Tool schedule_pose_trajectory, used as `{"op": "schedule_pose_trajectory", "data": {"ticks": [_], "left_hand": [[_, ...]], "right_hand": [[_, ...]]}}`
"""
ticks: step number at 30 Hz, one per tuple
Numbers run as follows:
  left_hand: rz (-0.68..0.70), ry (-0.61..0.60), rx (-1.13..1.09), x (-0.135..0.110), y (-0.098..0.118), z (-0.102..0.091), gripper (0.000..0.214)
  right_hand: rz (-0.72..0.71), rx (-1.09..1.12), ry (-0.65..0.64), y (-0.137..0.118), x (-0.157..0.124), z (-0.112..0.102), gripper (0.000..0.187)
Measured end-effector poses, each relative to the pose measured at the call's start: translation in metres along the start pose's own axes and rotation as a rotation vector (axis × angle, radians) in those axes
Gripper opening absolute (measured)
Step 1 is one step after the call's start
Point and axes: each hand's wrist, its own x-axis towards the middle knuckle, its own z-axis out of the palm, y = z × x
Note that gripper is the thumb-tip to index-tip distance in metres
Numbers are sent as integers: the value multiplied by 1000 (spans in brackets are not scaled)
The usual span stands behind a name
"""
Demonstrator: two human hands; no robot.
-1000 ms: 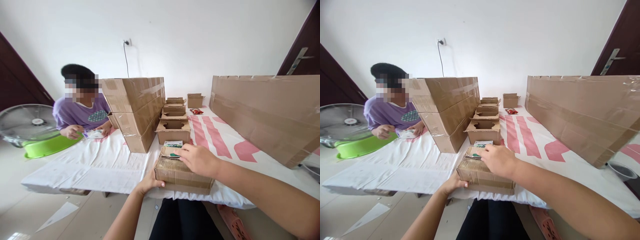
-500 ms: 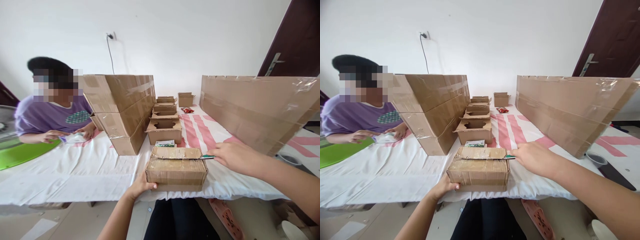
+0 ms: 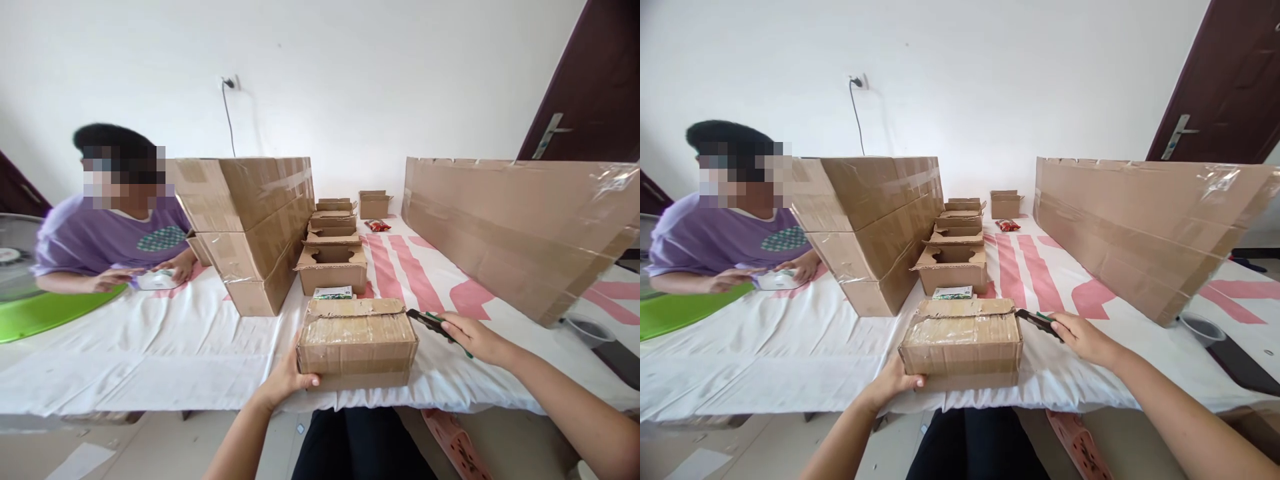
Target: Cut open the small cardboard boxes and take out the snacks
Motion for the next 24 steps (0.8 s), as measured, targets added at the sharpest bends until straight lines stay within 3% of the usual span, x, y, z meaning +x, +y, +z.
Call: {"op": "schedule_pose_trajectory", "data": {"ticks": [5, 8, 10, 13, 17, 21, 24], "left_hand": [[12, 2, 10, -1, 3, 1, 127], [8, -13, -2, -1, 6, 1, 127], [2, -26, -11, -2, 6, 1, 128], [5, -16, 1, -2, 6, 1, 129], [5, 23, 28, -2, 5, 1, 129], [-22, 62, 12, -1, 7, 1, 120], [-39, 94, -25, -2, 12, 2, 108]], "right_hand": [[170, -172, -34, 35, -5, 25, 40], [129, -228, -14, 41, -1, 29, 36], [49, -168, 145, 26, 3, 28, 40], [-86, -39, 335, -18, 11, 25, 39], [-248, 2, 284, -73, 22, 26, 30], [-180, 161, 266, -93, 29, 25, 33], [-272, 380, 112, -105, 22, 18, 41]]}}
